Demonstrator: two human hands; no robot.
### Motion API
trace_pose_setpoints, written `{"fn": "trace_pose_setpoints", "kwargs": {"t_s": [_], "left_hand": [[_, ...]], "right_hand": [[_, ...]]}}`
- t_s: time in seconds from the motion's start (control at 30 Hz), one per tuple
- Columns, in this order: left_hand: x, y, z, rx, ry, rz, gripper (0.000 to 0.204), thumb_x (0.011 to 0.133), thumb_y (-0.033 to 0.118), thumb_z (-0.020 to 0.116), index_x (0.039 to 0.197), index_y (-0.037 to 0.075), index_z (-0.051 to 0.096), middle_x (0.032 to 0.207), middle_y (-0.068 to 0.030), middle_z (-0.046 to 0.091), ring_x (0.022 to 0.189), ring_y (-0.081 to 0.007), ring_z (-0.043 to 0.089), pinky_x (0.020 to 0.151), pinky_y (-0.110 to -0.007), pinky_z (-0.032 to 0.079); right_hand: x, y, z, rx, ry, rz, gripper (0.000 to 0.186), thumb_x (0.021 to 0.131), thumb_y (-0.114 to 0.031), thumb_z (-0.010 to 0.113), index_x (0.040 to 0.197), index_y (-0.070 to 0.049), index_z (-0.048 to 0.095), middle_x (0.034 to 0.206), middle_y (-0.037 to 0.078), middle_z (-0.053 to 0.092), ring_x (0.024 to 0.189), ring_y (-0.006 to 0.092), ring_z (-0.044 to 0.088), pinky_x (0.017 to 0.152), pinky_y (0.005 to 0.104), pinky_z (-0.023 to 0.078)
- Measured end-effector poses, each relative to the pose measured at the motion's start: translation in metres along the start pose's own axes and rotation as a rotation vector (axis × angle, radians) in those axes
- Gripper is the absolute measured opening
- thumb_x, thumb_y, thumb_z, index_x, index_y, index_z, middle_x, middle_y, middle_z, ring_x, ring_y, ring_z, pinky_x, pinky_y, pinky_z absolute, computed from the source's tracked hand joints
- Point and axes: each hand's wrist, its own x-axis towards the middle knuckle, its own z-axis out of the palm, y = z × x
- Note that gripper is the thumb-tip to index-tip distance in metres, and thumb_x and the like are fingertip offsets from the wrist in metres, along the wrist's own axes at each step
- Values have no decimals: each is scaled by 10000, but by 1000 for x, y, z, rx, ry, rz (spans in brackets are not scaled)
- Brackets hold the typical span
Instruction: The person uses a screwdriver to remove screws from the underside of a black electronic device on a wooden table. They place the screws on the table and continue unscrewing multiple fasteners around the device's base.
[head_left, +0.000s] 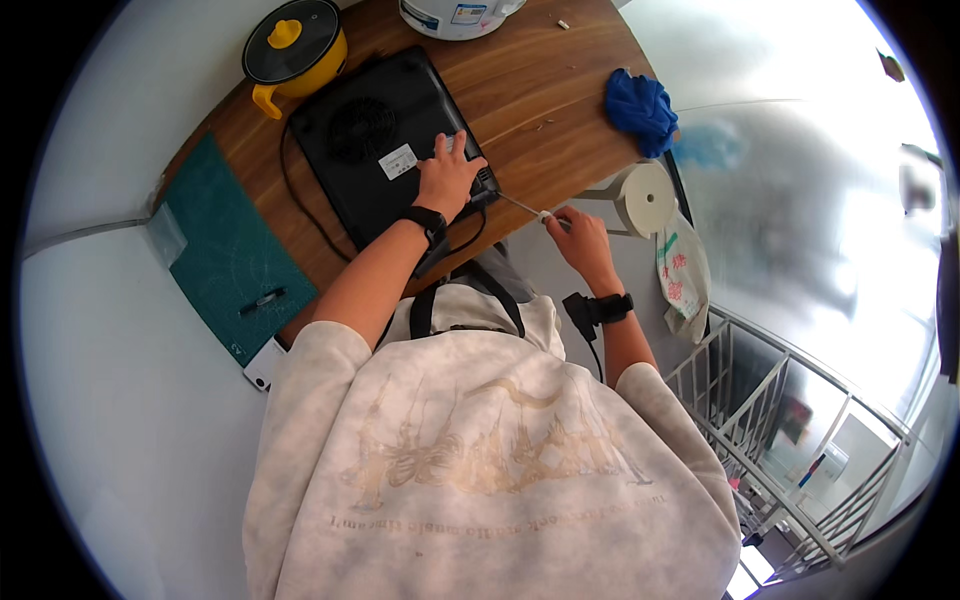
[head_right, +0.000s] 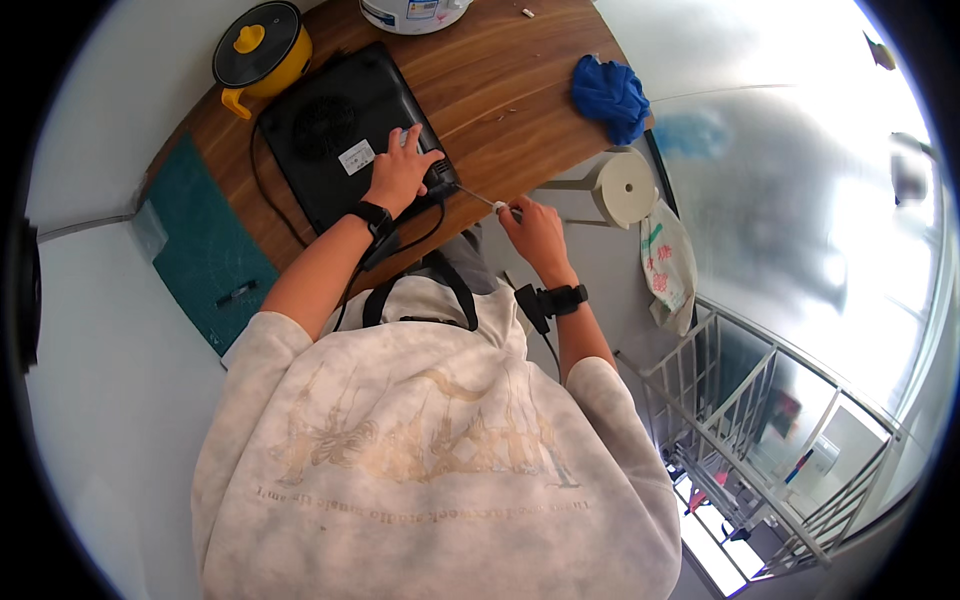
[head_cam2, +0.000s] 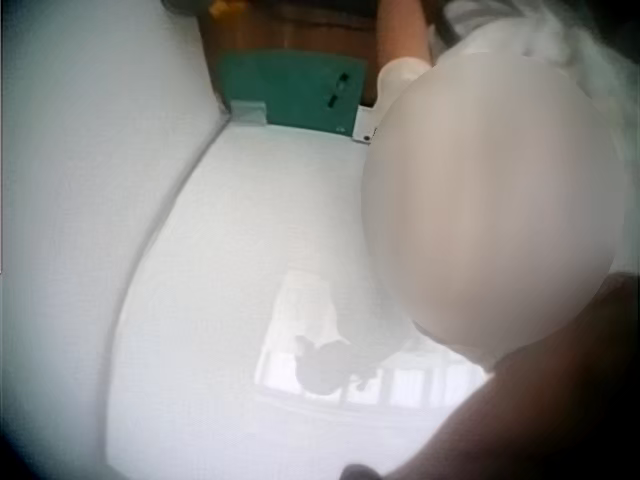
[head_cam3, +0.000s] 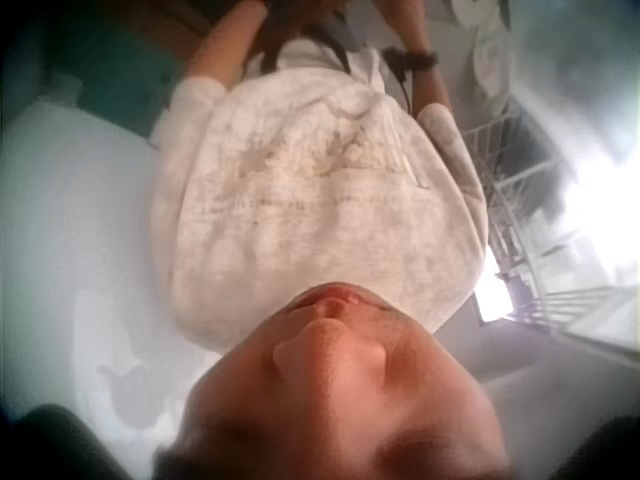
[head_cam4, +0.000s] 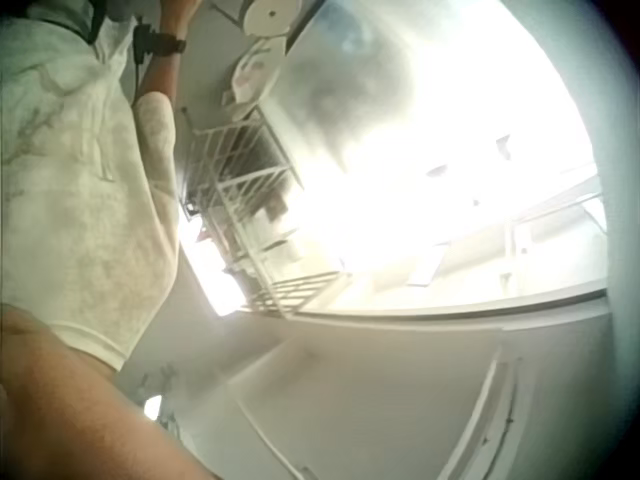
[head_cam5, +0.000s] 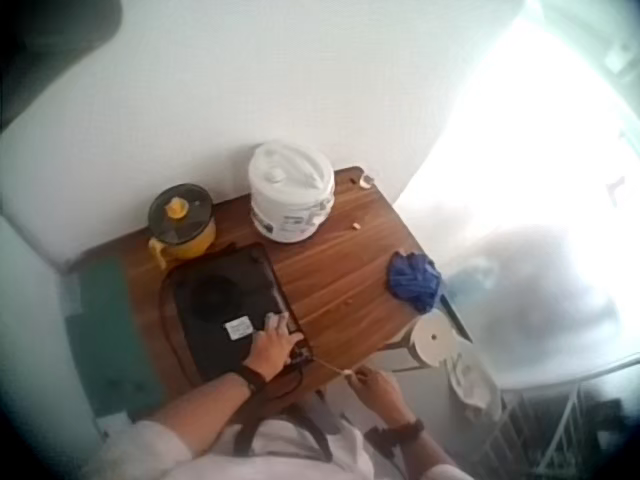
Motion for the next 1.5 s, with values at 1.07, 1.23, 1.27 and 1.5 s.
{"fn": "trace_pose_setpoints", "kwargs": {"t_s": [1.07, 1.23, 1.27, 1.5], "left_hand": [[1, -1, 3, 0, 14, -9, 674, 662, 235, 862, 1276, 363, 616, 1535, -109, 331, 1363, -396, 372, 816, -381, 601], [1, 0, 4, 12, 11, -31, 672, 649, 227, 863, 1264, 357, 628, 1534, -108, 331, 1358, -390, 379, 788, -378, 604], [-1, 0, 4, 11, 18, -29, 672, 646, 226, 864, 1262, 356, 630, 1533, -108, 333, 1358, -391, 379, 783, -375, 605], [-3, -3, 7, -21, 67, 3, 698, 615, 258, 877, 1262, 360, 635, 1525, -104, 345, 1348, -392, 392, 756, -347, 604]], "right_hand": [[54, -57, -7, -450, -388, -371, 127, 821, -59, 589, 938, -11, 593, 751, 176, 651, 685, 335, 675, 595, 399, 535], [28, -22, 23, 466, -852, 322, 127, 968, -153, 511, 974, -27, 504, 753, 89, 577, 615, 227, 603, 544, 331, 501], [19, -45, 24, 737, -830, 511, 124, 971, -148, 502, 975, -25, 505, 751, 72, 569, 623, 203, 584, 551, 317, 497], [21, -54, 45, 1967, -588, 965, 142, 1026, -203, 483, 979, -71, 506, 753, 13, 516, 614, 91, 527, 452, 213, 426]]}}
